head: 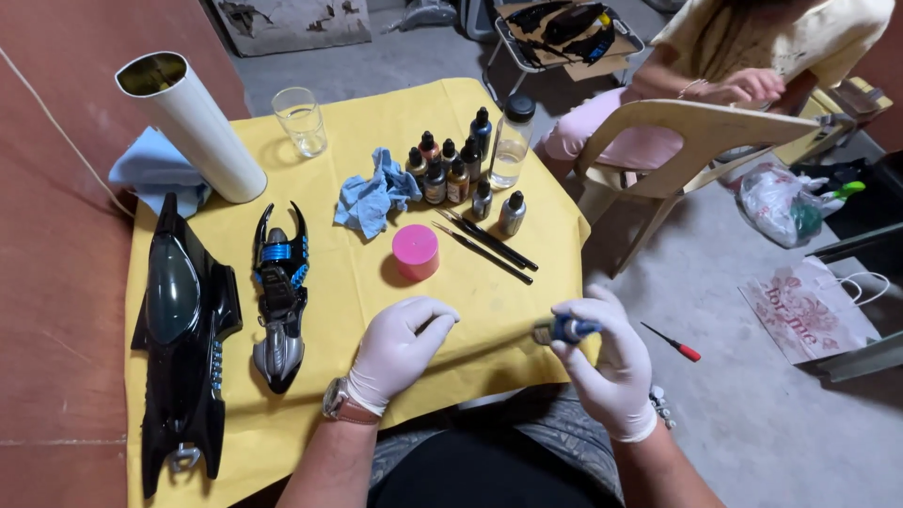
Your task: Cleaning a mixing palette, selecting paint colors, and using a brush to paint fine details on a small model component.
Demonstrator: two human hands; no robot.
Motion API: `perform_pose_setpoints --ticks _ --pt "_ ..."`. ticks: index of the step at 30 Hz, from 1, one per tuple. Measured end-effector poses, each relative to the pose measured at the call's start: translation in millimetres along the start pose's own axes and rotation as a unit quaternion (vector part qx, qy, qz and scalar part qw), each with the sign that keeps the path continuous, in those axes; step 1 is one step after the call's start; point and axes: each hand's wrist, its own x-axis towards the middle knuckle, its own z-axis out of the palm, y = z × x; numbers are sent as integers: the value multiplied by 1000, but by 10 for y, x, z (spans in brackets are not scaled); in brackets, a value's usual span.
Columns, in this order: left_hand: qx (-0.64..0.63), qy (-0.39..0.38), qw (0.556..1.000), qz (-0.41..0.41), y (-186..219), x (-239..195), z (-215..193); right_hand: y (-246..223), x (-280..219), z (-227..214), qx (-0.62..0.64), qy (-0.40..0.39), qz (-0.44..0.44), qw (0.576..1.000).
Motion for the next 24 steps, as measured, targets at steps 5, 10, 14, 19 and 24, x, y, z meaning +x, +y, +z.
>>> perform_pose_setpoints --ticks 5,10,14,19,24 --pt "7 4 1000 1 -2 19 -1 -74 73 85 -47 155 129 978" --pt "5 5 1000 -6 -2 21 -6 -96 49 61 -209 -119 -177 954" --pt "-1 2 1000 -7 20 0 -9 -170 29 133 153 -133 47 978" --pt "9 3 1000 -6 6 28 -15 45 68 -2 82 -34 59 994" --pt "9 0 1000 -4 10 38 -28 -14 61 48 -92 -43 -60 993"
